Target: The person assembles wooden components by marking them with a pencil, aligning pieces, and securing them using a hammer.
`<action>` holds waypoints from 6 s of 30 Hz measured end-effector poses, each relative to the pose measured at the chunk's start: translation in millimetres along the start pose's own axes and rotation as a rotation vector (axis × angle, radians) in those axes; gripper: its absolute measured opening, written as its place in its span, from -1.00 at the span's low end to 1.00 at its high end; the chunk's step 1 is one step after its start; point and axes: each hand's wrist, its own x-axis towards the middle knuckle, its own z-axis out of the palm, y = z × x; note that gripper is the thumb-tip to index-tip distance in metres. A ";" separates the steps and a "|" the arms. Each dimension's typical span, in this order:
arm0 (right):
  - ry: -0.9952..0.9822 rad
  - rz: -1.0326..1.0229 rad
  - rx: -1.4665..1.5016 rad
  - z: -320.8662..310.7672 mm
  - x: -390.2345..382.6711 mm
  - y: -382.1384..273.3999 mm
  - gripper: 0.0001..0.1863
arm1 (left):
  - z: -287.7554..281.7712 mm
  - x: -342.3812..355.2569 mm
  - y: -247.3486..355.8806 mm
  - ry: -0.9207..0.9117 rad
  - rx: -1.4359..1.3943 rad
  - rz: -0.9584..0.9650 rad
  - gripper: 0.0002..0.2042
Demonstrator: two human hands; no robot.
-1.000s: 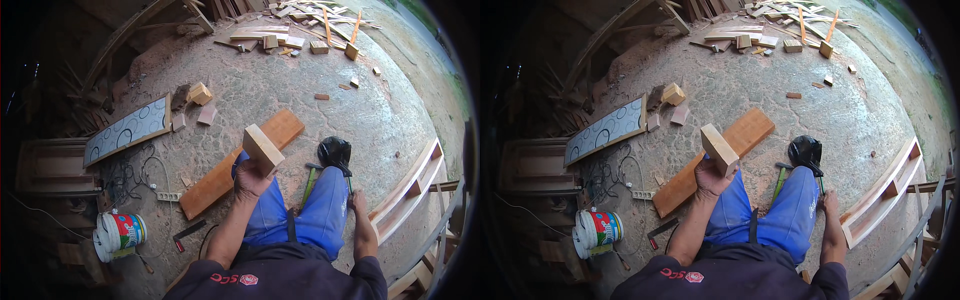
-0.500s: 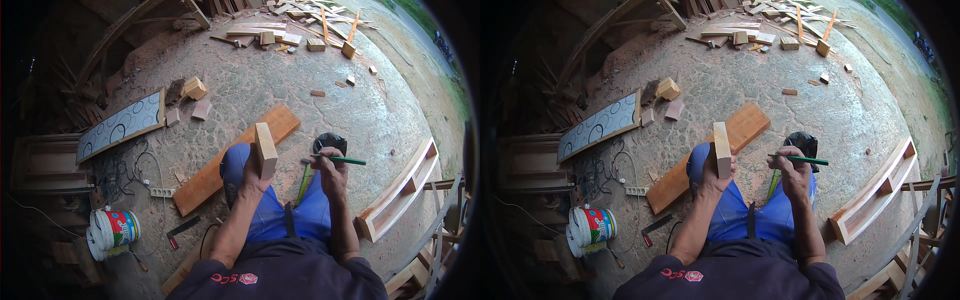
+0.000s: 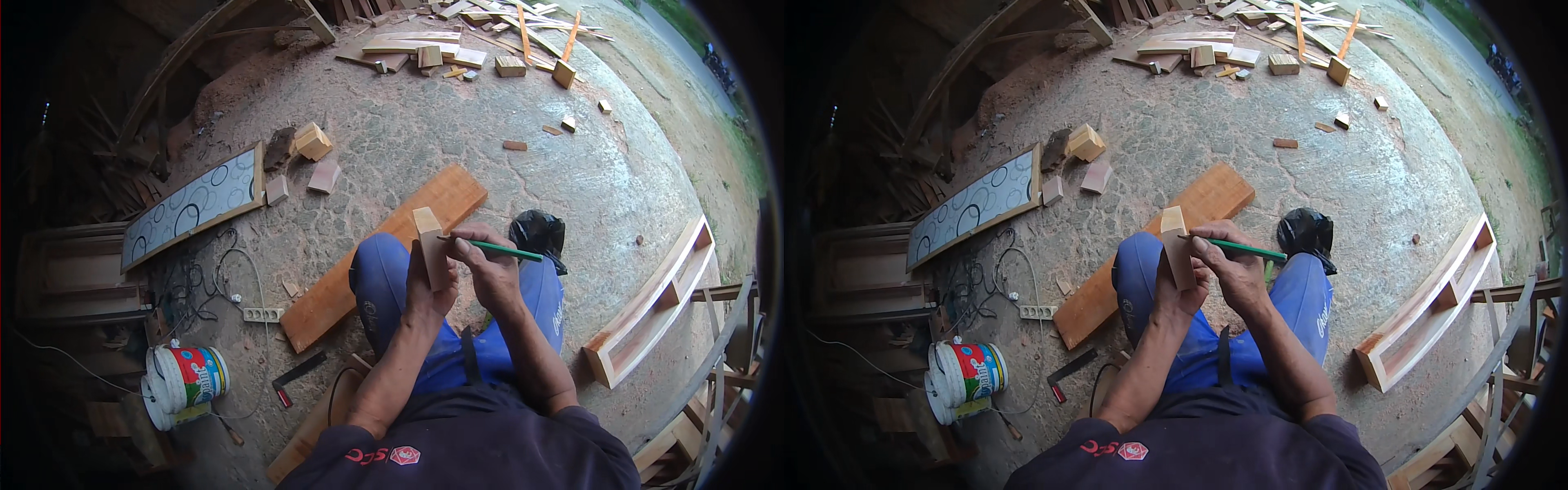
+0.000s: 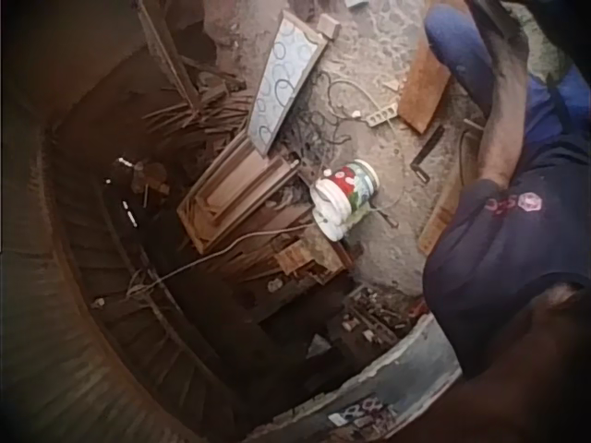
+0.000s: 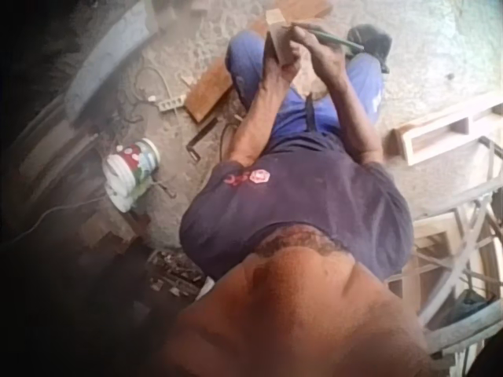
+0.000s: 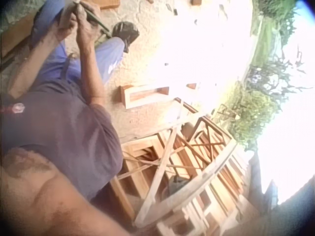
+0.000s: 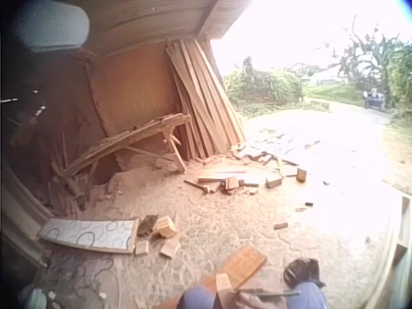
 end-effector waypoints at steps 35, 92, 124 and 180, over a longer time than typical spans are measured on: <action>0.007 0.019 -0.211 3.2 15.6 -20.1 -0.82 | 4.8 3.8 -10.3 0.038 0.058 -0.047 -0.65; -0.158 0.402 0.021 3.1 3.9 -27.9 -0.80 | 49.9 2.4 73.3 -0.377 1.523 0.438 -0.50; 0.121 0.452 -0.101 -54.1 43.5 111.4 -0.50 | -31.7 -17.3 76.8 0.232 1.049 0.956 -0.58; 0.331 0.617 -0.112 -96.0 32.0 167.2 -0.53 | -279.8 -302.5 178.2 0.662 2.484 -0.479 0.10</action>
